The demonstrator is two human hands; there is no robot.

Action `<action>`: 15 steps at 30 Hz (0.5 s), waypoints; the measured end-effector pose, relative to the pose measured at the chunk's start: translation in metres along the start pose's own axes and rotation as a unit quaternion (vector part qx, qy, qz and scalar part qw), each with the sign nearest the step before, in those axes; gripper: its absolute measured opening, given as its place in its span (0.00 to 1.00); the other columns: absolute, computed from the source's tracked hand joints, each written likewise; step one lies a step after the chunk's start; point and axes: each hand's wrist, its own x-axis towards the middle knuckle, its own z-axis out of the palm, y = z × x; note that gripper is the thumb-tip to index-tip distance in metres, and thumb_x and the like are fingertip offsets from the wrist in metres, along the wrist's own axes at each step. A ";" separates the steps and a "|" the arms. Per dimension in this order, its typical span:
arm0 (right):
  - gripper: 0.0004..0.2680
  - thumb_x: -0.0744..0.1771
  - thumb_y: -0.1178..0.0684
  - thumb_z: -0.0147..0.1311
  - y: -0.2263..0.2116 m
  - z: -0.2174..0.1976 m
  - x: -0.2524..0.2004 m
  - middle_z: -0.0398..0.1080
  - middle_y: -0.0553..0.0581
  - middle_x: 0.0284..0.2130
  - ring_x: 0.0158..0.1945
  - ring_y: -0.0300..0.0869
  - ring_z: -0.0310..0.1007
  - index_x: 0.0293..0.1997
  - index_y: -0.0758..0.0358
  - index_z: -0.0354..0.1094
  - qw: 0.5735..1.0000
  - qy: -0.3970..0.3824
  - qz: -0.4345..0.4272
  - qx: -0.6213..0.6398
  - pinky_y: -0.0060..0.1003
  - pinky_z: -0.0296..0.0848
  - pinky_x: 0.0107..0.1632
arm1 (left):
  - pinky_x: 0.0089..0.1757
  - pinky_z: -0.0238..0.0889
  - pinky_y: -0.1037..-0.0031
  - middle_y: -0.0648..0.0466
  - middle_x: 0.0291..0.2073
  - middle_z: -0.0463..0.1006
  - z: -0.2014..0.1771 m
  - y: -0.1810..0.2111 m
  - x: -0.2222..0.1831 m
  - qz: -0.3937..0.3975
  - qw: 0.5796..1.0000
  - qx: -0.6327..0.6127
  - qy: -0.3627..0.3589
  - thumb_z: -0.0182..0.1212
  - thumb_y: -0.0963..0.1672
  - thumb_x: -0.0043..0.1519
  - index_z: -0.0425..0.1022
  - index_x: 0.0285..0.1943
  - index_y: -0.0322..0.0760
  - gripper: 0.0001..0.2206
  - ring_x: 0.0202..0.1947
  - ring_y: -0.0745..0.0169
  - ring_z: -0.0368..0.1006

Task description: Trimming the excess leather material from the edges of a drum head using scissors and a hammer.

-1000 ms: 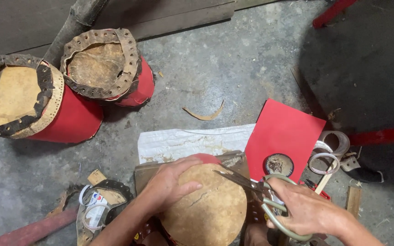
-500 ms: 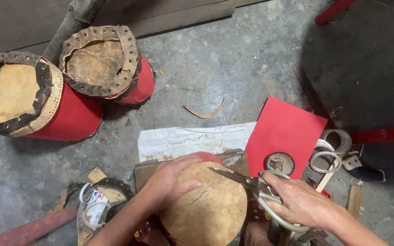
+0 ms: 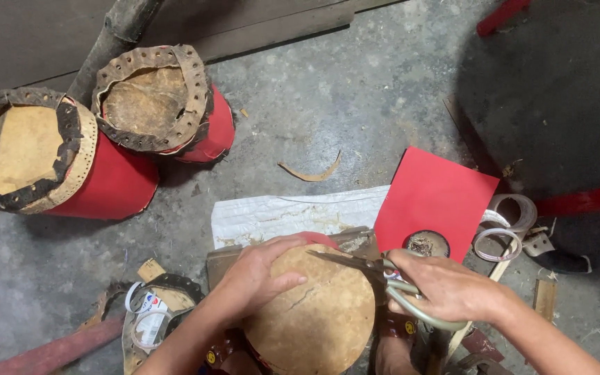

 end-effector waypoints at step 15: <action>0.19 0.66 0.31 0.62 0.001 0.001 -0.001 0.71 0.47 0.34 0.34 0.42 0.72 0.50 0.45 0.55 0.999 -0.030 0.045 -0.004 0.42 0.69 0.38 | 0.65 0.51 0.67 0.58 0.70 0.70 0.000 -0.004 -0.003 0.002 1.000 0.023 -0.014 0.68 0.51 0.56 0.71 0.69 0.53 0.29 0.69 0.61 0.66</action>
